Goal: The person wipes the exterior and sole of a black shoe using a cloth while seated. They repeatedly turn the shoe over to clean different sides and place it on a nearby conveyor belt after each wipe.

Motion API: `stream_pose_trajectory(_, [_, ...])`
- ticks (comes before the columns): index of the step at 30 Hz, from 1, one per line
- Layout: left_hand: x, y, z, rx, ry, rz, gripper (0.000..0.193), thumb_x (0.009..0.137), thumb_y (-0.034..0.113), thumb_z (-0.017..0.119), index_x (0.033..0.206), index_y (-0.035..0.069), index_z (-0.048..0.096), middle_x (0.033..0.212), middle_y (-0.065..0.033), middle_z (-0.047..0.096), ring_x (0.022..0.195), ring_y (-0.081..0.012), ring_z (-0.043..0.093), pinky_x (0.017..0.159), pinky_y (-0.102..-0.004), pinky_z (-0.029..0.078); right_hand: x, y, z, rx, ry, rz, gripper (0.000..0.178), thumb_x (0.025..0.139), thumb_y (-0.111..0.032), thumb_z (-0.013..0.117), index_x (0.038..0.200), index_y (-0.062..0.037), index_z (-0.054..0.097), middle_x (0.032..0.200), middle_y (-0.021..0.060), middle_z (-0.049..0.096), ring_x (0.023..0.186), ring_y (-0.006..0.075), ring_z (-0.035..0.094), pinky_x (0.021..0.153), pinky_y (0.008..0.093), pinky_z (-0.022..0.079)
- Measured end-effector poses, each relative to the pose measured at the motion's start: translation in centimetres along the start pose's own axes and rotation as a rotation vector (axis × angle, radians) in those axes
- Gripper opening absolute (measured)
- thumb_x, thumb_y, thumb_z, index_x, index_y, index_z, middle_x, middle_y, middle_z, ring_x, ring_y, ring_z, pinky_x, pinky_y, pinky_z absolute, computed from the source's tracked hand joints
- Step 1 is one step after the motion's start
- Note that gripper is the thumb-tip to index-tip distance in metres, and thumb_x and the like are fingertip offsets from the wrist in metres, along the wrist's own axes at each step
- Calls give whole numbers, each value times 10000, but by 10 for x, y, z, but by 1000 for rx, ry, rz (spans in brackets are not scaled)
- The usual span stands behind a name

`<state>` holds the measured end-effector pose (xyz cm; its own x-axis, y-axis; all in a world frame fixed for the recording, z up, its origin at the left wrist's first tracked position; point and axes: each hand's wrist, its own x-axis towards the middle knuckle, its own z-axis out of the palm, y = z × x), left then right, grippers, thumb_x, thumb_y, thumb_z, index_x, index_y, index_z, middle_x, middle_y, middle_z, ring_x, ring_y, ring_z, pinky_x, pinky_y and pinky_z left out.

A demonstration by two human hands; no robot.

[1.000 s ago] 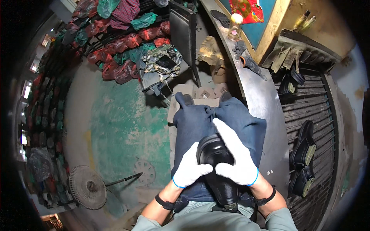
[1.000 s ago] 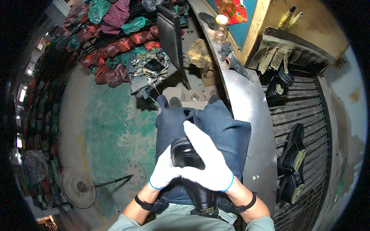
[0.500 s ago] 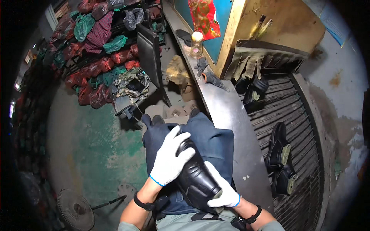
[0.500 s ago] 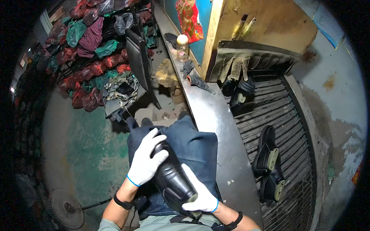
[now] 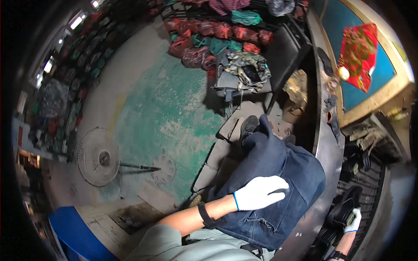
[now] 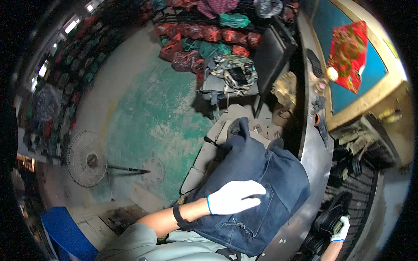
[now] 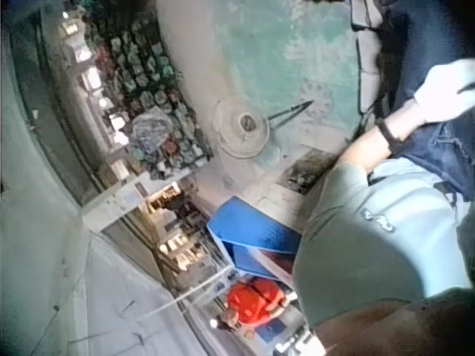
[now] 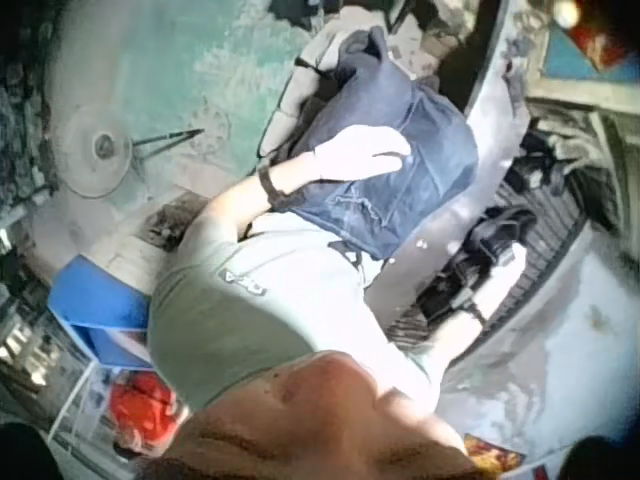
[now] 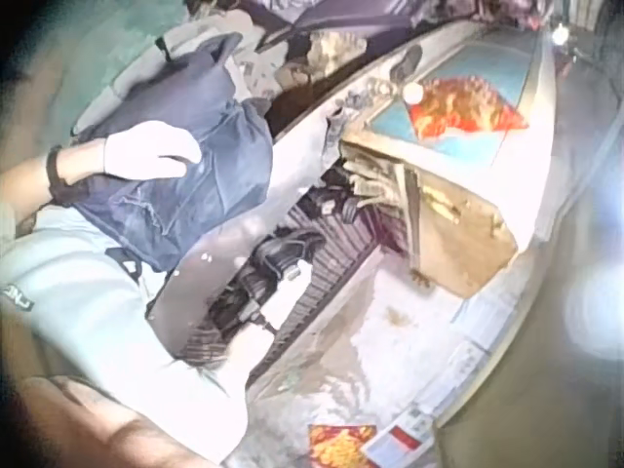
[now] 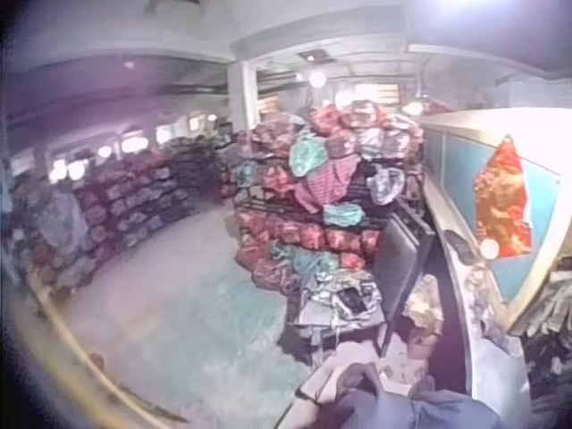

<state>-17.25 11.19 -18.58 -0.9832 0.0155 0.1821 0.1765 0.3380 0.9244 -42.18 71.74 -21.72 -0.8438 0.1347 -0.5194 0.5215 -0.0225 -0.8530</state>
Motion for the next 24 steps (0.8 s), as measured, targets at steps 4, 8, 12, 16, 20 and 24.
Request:
stream_pose_trajectory(4, [2,-12,13,35,33,69,342,1045,285,709,1269,28,729,1239,-196,756,1089,-411,745,974,-472,598,78,33,-48,-364,379,-268,693,902,44,573,1585,-77,574,1176,85,691,938,273,672,877,432,569])
stream_pose_trajectory(8, [9,1,15,69,-73,57,357,1054,305,684,1265,20,731,1215,-203,751,1060,-415,740,954,-489,595,63,51,-13,-1453,720,-587,809,932,-56,615,1711,-101,402,1459,286,638,1208,453,678,1038,562,549])
stream_pose_trajectory(12, [0,0,4,199,-95,24,343,1066,330,648,1244,50,734,1142,-171,738,987,-377,718,894,-478,579,-1,32,101,-1620,769,-385,809,954,-210,732,1704,-254,431,1620,309,490,1356,494,628,1124,570,537])
stream_pose_trajectory(16, [-6,-24,12,277,23,109,277,1068,299,624,1195,72,720,1076,-140,702,962,-335,699,863,-463,564,2,33,90,-1637,733,-437,819,954,-195,744,1706,-250,424,1625,310,481,1380,491,610,1151,563,523])
stream_pose_trajectory(20, [-6,-31,22,165,-20,152,247,1072,294,617,1153,76,702,1034,-131,678,955,-334,697,861,-461,564,-1,41,72,-1688,681,-514,811,966,-190,727,1713,-219,411,1625,326,470,1435,489,555,1188,551,491])
stream_pose_trajectory(24, [-7,-32,31,167,26,205,235,1082,287,601,1175,86,681,1059,-111,641,948,-303,663,843,-439,544,2,41,70,-1715,630,-523,810,973,-193,720,1718,-195,403,1626,334,472,1482,486,503,1226,550,452])
